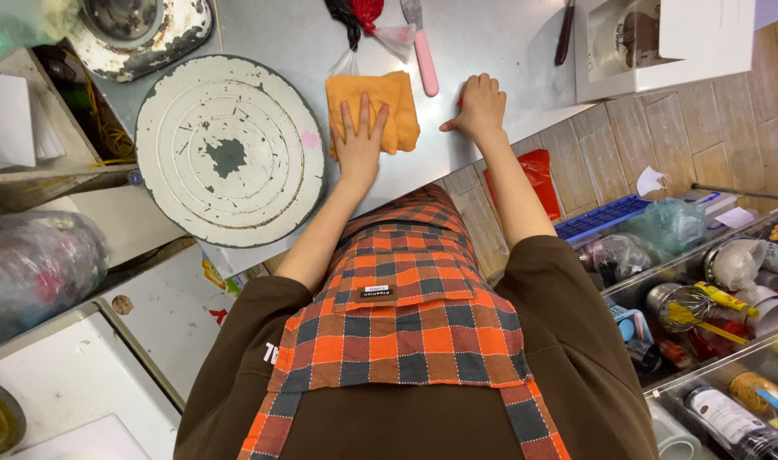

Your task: The person folds printed paper sheets and places them on a shelf, then wipes a metal countertop with an orange cloth. They handle a red piping bag, a small jar, and a blue tape dispenser, moving items around the workspace. The person uses a knife to scrape residue from the piping bag and continues wiping the surface.

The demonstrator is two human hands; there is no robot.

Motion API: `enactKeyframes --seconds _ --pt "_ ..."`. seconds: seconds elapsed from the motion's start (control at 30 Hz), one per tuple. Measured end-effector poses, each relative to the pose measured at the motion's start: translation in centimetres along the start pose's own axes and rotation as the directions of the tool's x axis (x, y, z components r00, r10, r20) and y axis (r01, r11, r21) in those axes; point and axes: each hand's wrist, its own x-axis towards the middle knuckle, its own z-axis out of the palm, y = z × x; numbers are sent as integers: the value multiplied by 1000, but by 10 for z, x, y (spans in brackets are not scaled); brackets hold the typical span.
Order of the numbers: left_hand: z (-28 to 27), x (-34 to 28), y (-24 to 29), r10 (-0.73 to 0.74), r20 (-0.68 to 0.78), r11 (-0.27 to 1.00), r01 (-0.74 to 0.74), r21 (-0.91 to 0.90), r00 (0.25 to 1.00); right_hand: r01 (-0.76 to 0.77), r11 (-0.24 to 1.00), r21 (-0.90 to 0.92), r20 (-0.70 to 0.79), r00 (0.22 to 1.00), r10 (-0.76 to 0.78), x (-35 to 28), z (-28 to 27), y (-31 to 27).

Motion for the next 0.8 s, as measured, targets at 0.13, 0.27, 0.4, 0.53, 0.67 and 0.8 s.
enactKeyframes --seconds 0.13,0.27,0.4,0.53,0.67,0.8 --pt "-4 0 1 0 -3 1000 0 10 1000 -70 994 85 64 996 64 25 -2 23" --pt "-8 1 0 20 -53 1000 -20 -4 998 20 980 198 -176 984 16 46 -14 61" --pt "-10 0 3 18 -74 1000 -18 0 997 -184 598 780 79 977 197 75 -37 86" --pt "-14 -3 4 21 -72 1000 -22 -17 997 6 555 832 -89 988 122 94 -37 85" --pt "-14 -1 1 19 -49 1000 -18 10 999 18 828 560 -111 992 53 87 -28 84" --pt "-8 -1 1 18 -36 1000 -18 -2 999 -170 967 190 216 968 128 47 -40 81"
